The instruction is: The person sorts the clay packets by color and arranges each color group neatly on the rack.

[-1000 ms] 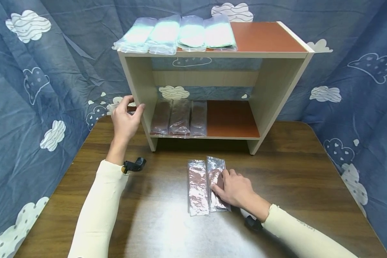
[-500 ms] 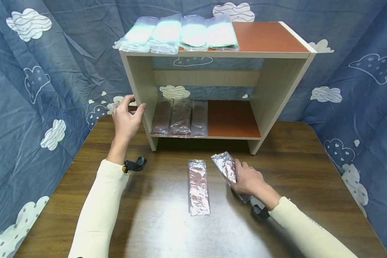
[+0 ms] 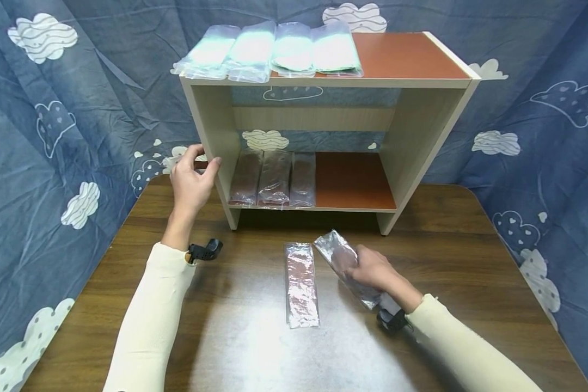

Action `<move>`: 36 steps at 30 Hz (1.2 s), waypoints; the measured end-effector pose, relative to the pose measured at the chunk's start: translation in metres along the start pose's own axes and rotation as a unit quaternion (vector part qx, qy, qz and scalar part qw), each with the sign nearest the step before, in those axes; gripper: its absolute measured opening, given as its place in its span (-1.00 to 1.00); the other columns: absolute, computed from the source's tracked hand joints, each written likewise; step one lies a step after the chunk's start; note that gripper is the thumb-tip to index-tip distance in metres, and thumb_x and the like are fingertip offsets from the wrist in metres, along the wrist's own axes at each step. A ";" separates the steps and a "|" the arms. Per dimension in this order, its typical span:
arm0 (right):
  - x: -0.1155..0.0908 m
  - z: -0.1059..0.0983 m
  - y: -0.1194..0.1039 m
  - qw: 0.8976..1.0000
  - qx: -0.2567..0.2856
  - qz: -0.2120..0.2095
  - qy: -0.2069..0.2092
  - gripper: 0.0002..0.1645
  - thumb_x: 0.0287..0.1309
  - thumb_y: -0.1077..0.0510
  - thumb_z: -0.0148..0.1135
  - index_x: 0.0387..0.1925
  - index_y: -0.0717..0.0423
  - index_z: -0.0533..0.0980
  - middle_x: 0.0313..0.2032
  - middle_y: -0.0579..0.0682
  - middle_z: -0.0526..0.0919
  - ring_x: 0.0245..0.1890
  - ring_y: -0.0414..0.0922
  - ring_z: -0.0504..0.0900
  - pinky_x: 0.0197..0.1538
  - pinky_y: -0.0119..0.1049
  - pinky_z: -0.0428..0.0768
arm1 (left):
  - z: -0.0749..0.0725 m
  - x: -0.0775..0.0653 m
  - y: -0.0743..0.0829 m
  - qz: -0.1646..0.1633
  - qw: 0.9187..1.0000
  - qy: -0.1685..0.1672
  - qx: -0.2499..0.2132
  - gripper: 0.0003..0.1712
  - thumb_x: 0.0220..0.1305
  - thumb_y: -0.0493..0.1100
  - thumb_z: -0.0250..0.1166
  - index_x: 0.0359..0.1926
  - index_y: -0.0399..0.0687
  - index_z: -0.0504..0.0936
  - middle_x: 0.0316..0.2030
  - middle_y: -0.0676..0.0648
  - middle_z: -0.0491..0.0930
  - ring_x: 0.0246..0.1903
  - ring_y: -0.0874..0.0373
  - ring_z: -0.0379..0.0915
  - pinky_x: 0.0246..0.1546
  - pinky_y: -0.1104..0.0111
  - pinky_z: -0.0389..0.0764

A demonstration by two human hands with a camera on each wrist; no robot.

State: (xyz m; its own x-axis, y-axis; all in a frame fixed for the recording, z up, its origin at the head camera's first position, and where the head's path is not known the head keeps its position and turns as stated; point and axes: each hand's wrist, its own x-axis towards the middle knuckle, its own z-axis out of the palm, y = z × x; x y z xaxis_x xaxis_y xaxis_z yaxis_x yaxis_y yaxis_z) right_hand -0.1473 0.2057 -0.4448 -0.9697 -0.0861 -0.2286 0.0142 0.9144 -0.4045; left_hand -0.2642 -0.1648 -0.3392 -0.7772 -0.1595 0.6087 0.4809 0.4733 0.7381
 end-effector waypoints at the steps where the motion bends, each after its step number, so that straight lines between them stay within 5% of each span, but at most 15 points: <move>1: 0.000 0.000 -0.003 1.000 -0.006 -0.006 0.006 -0.55 -0.05 0.10 0.33 -0.16 0.27 0.44 -0.36 0.13 0.61 -0.36 0.02 0.58 -0.27 -0.07 0.56 | 0.000 0.000 0.000 0.001 1.000 0.001 -0.001 -0.68 0.18 -0.21 0.36 -0.06 -0.25 0.63 -0.07 -0.26 0.71 -0.20 -0.16 0.74 -0.38 0.78 0.46; 12: -0.005 0.003 -0.010 0.998 -0.036 -0.035 0.038 -0.60 -0.05 0.19 0.35 -0.21 0.23 0.37 -0.36 0.12 0.55 -0.32 0.06 0.57 -0.19 0.05 0.55 | -0.001 0.000 0.001 0.008 1.000 0.003 0.003 -0.69 0.18 -0.21 0.36 -0.07 -0.26 0.64 -0.08 -0.26 0.71 -0.21 -0.17 0.74 -0.38 0.79 0.46; 19: -0.002 0.002 -0.004 0.999 -0.015 -0.040 0.026 -0.47 -0.03 0.20 0.33 -0.01 0.26 0.38 -0.41 0.07 0.60 -0.37 0.02 0.58 -0.27 -0.06 0.52 | 0.000 -0.001 0.000 0.008 1.000 0.003 0.004 -0.69 0.17 -0.21 0.36 -0.08 -0.25 0.64 -0.09 -0.25 0.72 -0.22 -0.13 0.75 -0.37 0.79 0.45; 27: -0.001 0.005 0.005 0.997 0.051 -0.058 0.019 -0.40 0.05 0.19 0.31 0.11 0.29 0.32 -0.29 0.21 0.63 -0.32 0.04 0.63 -0.30 -0.09 0.60 | 0.001 -0.001 -0.001 0.011 1.000 0.007 0.006 -0.69 0.17 -0.20 0.36 -0.08 -0.26 0.64 -0.11 -0.25 0.73 -0.38 0.76 0.48 -0.37 0.79 0.47; 36: -0.004 0.002 0.014 0.987 0.142 -0.068 0.004 -0.33 0.11 0.29 -0.02 0.30 0.32 0.25 0.12 0.42 0.53 0.01 0.20 0.59 0.02 0.05 0.57 | 0.001 0.000 -0.001 0.006 1.000 0.004 0.002 -0.69 0.17 -0.21 0.36 -0.07 -0.25 0.64 -0.10 -0.23 0.73 -0.38 0.81 0.45 -0.36 0.78 0.48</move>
State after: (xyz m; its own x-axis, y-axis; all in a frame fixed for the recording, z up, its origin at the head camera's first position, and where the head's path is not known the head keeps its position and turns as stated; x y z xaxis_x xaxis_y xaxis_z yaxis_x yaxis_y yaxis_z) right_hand -0.1430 0.2178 -0.4513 -0.9692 -0.1962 -0.1489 -0.0491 0.7462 -0.6639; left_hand -0.2645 -0.1643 -0.3401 -0.7675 -0.1614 0.6204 0.4890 0.4784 0.7294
